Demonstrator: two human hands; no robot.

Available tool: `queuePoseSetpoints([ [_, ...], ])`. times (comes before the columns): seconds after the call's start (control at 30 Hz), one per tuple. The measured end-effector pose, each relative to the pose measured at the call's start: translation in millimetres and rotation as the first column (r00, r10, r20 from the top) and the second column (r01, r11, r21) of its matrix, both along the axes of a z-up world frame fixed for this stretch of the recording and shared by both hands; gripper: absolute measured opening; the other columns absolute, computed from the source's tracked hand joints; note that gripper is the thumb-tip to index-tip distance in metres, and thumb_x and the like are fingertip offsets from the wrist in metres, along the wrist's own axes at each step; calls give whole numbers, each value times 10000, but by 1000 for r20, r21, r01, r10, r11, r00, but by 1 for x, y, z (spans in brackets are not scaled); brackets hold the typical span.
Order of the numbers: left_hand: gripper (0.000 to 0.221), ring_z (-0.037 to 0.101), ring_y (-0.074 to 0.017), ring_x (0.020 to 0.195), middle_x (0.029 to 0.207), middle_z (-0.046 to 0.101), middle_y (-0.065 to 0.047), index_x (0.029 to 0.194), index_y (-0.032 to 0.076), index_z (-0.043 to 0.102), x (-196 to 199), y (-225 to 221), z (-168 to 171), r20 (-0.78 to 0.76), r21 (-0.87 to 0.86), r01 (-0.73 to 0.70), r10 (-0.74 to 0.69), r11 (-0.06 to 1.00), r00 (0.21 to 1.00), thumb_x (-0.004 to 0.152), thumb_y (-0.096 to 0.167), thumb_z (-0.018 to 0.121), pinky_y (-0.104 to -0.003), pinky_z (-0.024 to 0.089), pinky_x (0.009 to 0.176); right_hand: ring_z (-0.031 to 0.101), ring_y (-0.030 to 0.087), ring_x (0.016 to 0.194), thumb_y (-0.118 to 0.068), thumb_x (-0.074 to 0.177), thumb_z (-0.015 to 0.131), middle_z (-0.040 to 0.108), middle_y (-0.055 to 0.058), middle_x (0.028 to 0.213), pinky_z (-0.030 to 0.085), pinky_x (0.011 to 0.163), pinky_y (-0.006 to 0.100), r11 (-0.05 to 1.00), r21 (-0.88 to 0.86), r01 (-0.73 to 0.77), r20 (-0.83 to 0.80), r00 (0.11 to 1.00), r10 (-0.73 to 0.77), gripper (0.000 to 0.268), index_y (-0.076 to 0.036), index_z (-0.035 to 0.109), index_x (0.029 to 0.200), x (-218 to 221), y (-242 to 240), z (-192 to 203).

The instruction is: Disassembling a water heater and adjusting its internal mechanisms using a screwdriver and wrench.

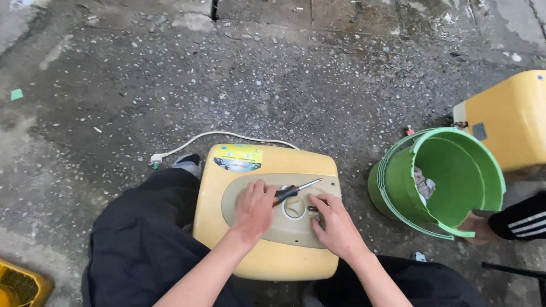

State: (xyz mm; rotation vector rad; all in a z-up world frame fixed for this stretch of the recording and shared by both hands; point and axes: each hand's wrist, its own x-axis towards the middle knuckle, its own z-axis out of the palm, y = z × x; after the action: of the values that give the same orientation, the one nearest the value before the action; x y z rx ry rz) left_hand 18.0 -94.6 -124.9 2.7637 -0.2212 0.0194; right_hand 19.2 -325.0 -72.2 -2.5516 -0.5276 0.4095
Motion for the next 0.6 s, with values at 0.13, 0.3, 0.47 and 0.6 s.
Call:
queuePoseSetpoints([
  [0.13,107,579,-312,838,932,610,-102,1030,137,685,-1,1,-5,45,56,-8,6,998,999,949,192,642,-422,527,654,486,286,1336,-123,873,709,536,102,1398,383,1156,426,999,46,2,-26,1000,0,617,-66,532,1461,9,1,10],
  [0.3,139,589,-315,867,969,635,-94,1072,159,687,3,1,-13,-37,34,15,-13,999,999,986,181,580,-432,518,637,606,212,1242,-70,825,697,592,4,1381,462,1076,367,995,47,85,-115,990,-79,666,-147,540,1467,15,0,19],
  [0.47,181,579,-316,848,934,602,-74,1076,183,677,2,4,-13,-45,24,21,-20,999,999,973,107,548,-429,516,637,607,232,1256,-96,824,733,640,40,1377,454,1098,382,993,73,95,-119,989,-85,634,-121,569,1436,19,0,28],
  [0.6,262,571,-337,948,1055,630,-122,1156,116,660,9,11,9,-214,-85,58,-75,995,974,980,31,485,-453,544,707,654,223,1182,-115,814,737,710,43,1267,480,1057,374,994,56,94,-113,990,-87,633,-137,581,1427,19,0,28],
])
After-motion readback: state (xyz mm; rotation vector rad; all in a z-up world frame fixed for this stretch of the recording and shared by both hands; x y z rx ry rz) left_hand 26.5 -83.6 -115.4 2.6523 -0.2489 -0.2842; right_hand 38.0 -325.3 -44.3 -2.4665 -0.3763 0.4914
